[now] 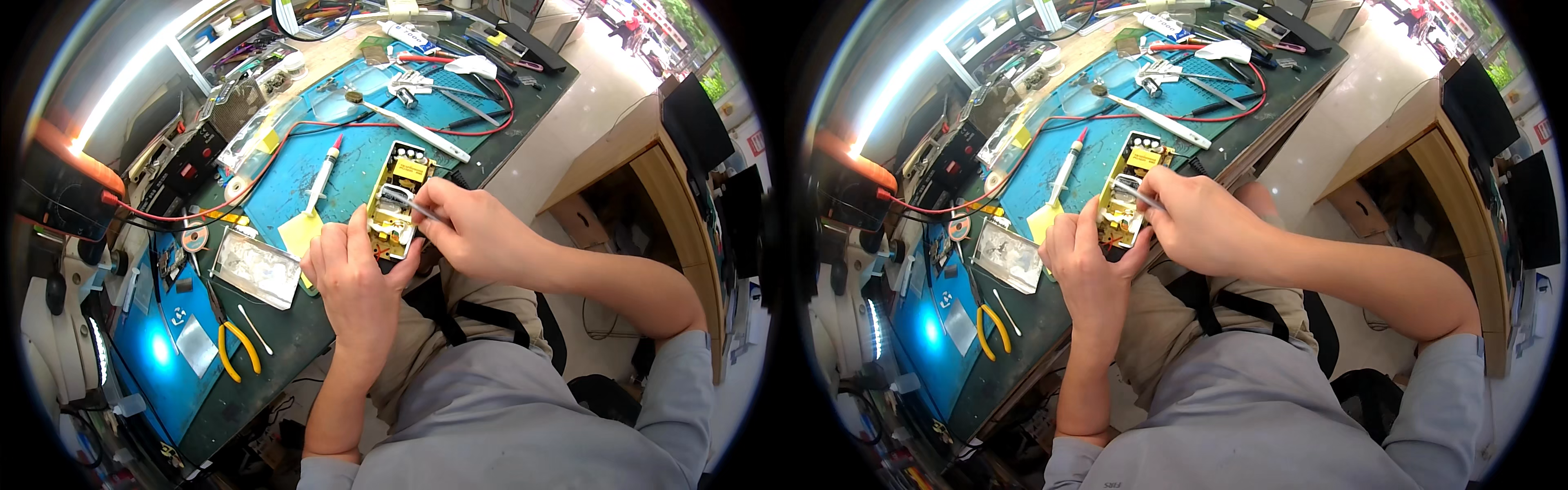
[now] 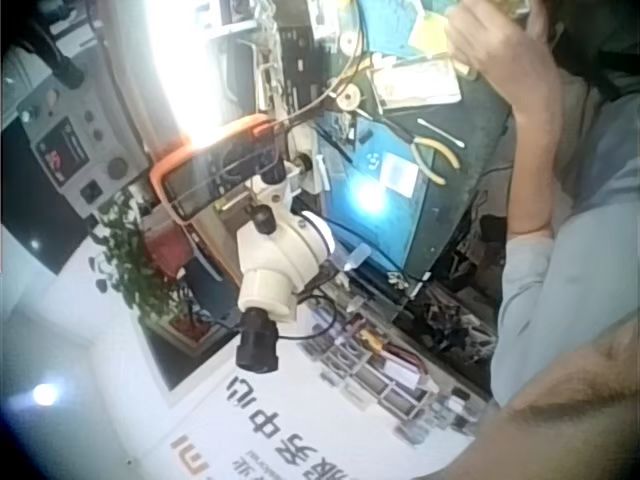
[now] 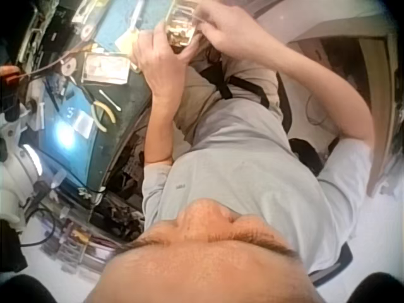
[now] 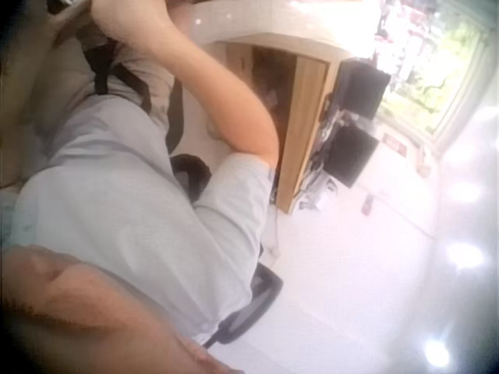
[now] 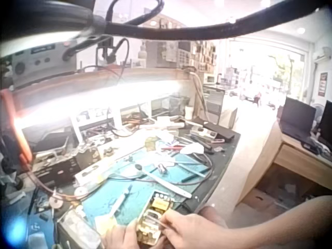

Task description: The person disassembles a small electronic device, removes the internal circuit board, and uses a soldering iron to work on specific components. They then reassemble the device and hand it to a customer who tests it.

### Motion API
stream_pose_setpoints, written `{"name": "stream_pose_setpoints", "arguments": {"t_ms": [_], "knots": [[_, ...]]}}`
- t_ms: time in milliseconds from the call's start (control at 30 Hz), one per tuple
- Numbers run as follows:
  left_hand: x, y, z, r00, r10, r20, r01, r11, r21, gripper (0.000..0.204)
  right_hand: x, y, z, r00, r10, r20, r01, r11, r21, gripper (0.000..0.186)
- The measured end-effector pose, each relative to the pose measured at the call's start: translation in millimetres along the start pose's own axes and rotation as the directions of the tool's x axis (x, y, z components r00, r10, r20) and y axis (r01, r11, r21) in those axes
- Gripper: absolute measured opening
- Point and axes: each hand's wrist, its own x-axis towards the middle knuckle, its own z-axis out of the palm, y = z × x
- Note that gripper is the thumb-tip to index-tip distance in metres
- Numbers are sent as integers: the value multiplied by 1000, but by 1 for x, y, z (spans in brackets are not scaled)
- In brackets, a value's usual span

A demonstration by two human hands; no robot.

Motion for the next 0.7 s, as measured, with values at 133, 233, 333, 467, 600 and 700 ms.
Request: {"name": "stream_pose_setpoints", "arguments": {"t_ms": [133,233,333,467,600,700], "knots": [[0,-1,-1,1000,-16,17,16,1000,4,67,-1,-5,-10,999,9,-30,-16,976,-216,18],[0,-1,0,1000,-9,18,9,1000,15,68,-8,7,-4,945,-301,-125,213,862,-460,22],[-1,-1,0,1000,0,10,0,1000,20,69,-13,-2,-7,901,-433,-20,313,683,-660,12],[-1,-1,-1,1000,-5,25,5,1000,16,70,-13,1,-6,874,-485,43,332,530,-780,14],[-2,-2,0,1000,-5,23,4,1000,26,69,-14,-2,-1,914,-403,37,277,555,-784,15],[-2,-3,0,1000,2,28,-3,999,34,70,-13,-4,1,912,-408,32,271,545,-793,18]]}}
